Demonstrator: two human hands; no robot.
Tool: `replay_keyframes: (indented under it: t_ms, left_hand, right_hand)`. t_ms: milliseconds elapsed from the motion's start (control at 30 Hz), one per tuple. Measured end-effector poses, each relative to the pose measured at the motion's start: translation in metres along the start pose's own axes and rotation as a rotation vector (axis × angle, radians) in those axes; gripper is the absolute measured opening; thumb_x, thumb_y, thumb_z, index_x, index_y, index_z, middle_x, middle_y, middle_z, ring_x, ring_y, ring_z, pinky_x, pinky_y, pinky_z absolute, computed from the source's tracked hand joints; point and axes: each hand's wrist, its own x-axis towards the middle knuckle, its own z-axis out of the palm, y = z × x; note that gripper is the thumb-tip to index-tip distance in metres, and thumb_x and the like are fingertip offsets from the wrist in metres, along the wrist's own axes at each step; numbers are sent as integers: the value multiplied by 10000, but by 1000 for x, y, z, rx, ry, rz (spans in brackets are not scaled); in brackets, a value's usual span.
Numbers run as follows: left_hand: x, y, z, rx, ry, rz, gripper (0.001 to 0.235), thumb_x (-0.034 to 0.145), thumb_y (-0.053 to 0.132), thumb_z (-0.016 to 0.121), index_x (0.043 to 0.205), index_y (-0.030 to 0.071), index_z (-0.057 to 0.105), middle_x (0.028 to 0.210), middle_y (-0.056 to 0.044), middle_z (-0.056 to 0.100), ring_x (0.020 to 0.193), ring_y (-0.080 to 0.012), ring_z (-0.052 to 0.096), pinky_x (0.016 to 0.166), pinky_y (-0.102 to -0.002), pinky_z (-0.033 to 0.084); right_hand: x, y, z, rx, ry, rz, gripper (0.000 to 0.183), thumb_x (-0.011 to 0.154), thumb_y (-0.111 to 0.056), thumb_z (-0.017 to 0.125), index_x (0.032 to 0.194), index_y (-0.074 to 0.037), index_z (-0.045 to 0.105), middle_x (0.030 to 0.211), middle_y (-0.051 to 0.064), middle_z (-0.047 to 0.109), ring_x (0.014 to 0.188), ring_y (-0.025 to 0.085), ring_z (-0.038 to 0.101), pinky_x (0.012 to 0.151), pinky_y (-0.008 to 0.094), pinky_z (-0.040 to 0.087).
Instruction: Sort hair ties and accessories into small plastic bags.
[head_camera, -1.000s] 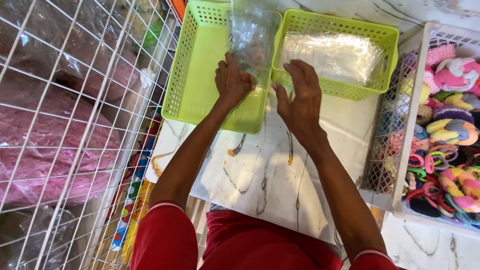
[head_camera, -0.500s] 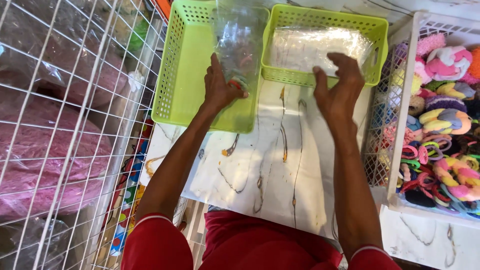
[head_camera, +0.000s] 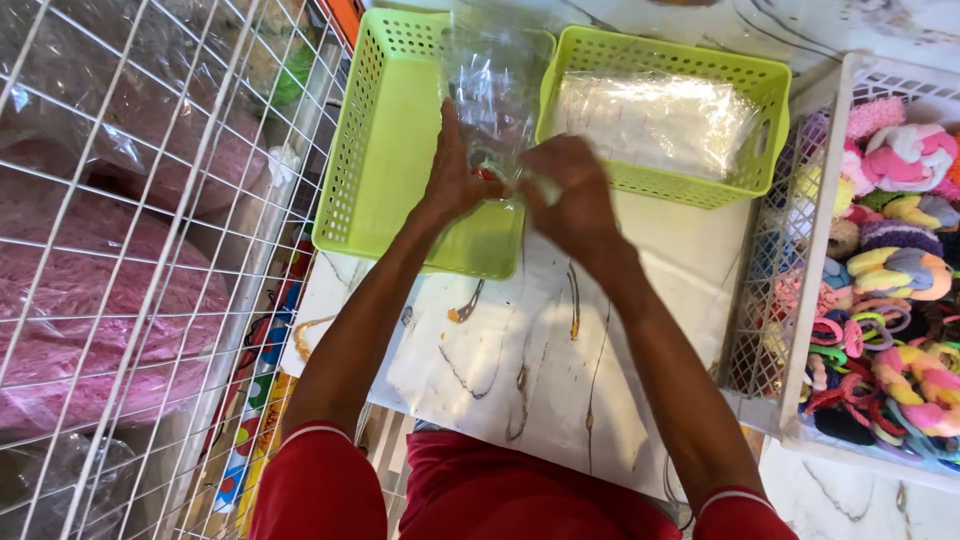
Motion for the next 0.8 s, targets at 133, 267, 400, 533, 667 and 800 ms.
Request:
replay_keyframes:
  t_ms: [133, 267, 400, 533, 667, 800]
  left_hand:
    - [8, -15, -28, -107, -132, 92, 1495, 616, 179, 973, 1611, 17, -130, 1682, -278, 213, 1568, -391, 276, 1266, -437, 303]
    - [31, -21, -54, -373, -199, -144, 1174, 656, -94, 698, 1611, 128, 53, 1687, -198, 109, 1553, -355, 126, 1182, -494, 310]
    - [80, -55, -49, -552, -94, -104, 785, 961, 77, 536, 1644, 115, 151, 1721, -187, 167, 1588, -335, 176, 1279, -457, 206]
    - [94, -29, -33, -666, -188, -75, 657, 1111, 440, 336, 1598, 0, 364, 1655, -286, 457, 1538, -401, 395, 1251, -475, 274]
    - [92, -22, -27, -752, -284, -81, 834, 1087, 631, 252, 1641, 25, 112, 1715, -233, 276, 1599, -357, 259, 1299, -483, 189]
    - [69, -10, -45, -559, -95, -152, 1023, 943, 771, 297, 1650, 64, 77, 1722, -151, 98, 1579, -311, 96, 1234, -533, 108]
  right_hand:
    - [5, -25, 38, -38, -234, 7, 203, 825, -134, 845, 1011, -98, 771, 978, 104, 713, 1019, 324, 639, 964, 451, 495]
    - [8, -21, 66, -392, -404, 70, 264, 740, -171, 818, 1004, -153, 811, 941, 94, 716, 986, 329, 588, 900, 466, 410]
    - [11, -21, 81, -606, -529, 120, 218, 712, -232, 817, 892, -110, 799, 994, 152, 702, 1028, 339, 578, 912, 487, 357]
    - [14, -19, 90, -627, -586, 219, 159, 785, -96, 745, 911, -166, 812, 1103, 151, 680, 1102, 335, 560, 922, 492, 356]
    - [17, -12, 98, -708, -393, 234, 135, 708, -136, 770, 834, -120, 817, 1336, 221, 591, 1115, 355, 532, 880, 510, 350]
    - [7, -8, 102, -761, -282, 179, 161, 695, -141, 767, 842, -100, 818, 1465, 265, 547, 1067, 340, 536, 921, 495, 353]
